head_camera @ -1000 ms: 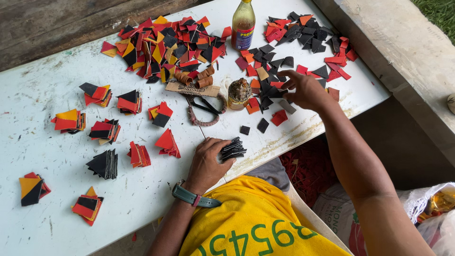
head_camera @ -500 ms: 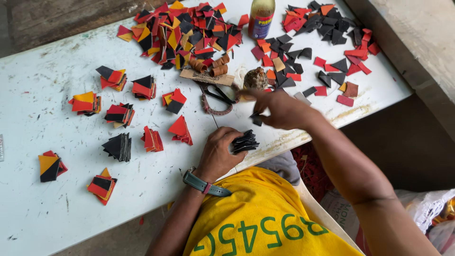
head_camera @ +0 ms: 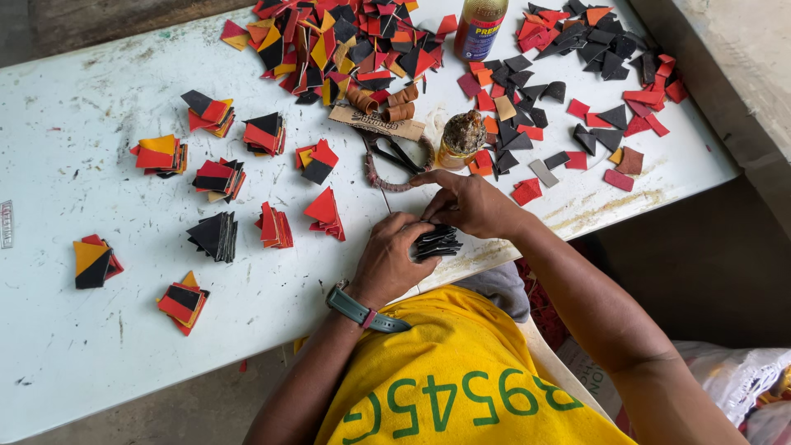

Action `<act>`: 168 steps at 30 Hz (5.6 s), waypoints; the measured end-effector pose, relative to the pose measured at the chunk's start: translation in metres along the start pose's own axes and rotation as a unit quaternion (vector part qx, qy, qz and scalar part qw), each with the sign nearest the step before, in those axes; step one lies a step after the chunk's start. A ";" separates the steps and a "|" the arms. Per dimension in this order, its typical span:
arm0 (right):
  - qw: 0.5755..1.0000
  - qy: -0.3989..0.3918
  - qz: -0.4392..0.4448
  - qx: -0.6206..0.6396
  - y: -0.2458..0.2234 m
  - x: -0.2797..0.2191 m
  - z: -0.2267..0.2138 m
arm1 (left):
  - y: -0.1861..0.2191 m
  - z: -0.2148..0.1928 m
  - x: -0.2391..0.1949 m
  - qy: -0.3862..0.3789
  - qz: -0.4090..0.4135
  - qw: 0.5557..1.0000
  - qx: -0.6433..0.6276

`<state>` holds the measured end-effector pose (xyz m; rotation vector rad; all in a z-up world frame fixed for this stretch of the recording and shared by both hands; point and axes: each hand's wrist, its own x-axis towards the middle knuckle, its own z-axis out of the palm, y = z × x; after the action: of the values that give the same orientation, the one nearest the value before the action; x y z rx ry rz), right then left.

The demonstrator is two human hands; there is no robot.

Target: The person assembles small triangular craft pieces by hand, stacking them into neat piles on a white table. They repeatedly pick up individual pieces, align them, and place them into growing stacks, occasionally adjusting the pile orientation.

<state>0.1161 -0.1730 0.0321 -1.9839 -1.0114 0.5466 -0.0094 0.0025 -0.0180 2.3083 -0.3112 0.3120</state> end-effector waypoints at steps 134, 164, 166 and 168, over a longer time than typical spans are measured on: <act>0.938 0.285 -0.194 -0.045 -0.049 -0.043 0.030 | -0.023 0.015 -0.003 0.043 -0.165 0.451 -0.876; 0.882 0.382 -0.267 0.066 -0.054 -0.031 0.065 | 0.021 -0.004 0.017 0.073 -0.157 0.486 -0.857; 0.903 0.338 -0.252 0.081 -0.059 -0.043 0.050 | 0.015 -0.009 0.018 0.050 -0.134 0.497 -0.856; 0.913 0.283 -0.236 0.177 -0.062 -0.055 0.033 | 0.010 -0.011 0.016 0.018 -0.105 0.500 -0.859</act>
<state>0.0332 -0.1811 0.0648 -1.3758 -0.8940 -0.1133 0.0007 0.0022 0.0012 0.2658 -0.1288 -0.1364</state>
